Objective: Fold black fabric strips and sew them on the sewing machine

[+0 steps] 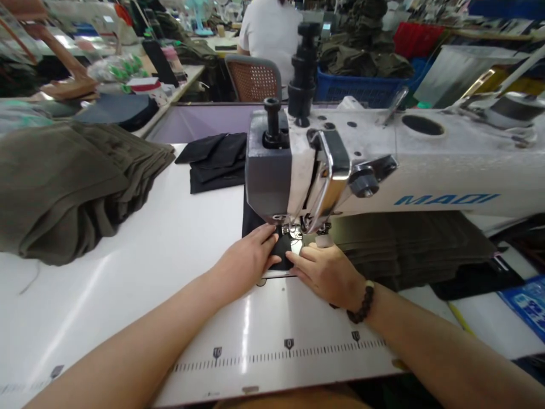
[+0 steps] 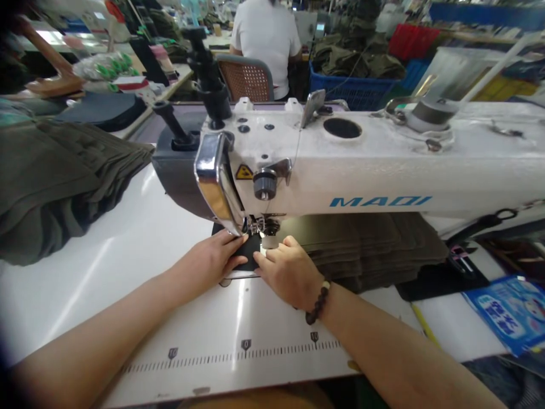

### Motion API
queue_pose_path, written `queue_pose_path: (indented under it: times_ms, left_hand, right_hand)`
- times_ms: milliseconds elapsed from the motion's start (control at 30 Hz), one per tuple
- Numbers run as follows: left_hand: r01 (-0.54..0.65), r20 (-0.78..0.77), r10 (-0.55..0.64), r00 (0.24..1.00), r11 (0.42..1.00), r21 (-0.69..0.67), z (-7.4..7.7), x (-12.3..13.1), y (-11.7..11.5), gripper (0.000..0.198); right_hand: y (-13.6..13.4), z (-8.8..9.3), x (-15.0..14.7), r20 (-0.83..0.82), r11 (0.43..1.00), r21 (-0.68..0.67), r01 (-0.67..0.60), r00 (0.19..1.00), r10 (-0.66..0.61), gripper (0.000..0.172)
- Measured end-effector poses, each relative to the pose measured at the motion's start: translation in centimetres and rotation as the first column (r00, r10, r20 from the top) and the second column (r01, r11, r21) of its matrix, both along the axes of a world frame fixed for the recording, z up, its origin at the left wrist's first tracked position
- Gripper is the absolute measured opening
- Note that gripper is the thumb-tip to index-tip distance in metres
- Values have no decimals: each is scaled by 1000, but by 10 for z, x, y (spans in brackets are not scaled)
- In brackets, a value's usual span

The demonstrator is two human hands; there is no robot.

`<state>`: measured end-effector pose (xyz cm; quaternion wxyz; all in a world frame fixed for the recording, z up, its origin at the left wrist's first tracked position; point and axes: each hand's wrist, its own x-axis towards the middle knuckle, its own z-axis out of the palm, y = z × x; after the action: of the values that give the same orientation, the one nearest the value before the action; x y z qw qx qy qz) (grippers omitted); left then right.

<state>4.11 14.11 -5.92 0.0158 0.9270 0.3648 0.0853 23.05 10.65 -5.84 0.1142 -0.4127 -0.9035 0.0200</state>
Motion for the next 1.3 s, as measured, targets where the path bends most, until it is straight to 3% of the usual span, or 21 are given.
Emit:
queue_pose_path:
  times_ms: [867,1300]
  left_hand:
    - [2,69,-1,998,1000,-25,-7,-4,8,31]
    - [44,52,-40,998,996,-75,3,-4,11,24]
  right_hand:
    - [2,-1,-4,5,998,5,56,998,-56,23]
    - [1,1,-5,18,998,-23,67,998,-66,26]
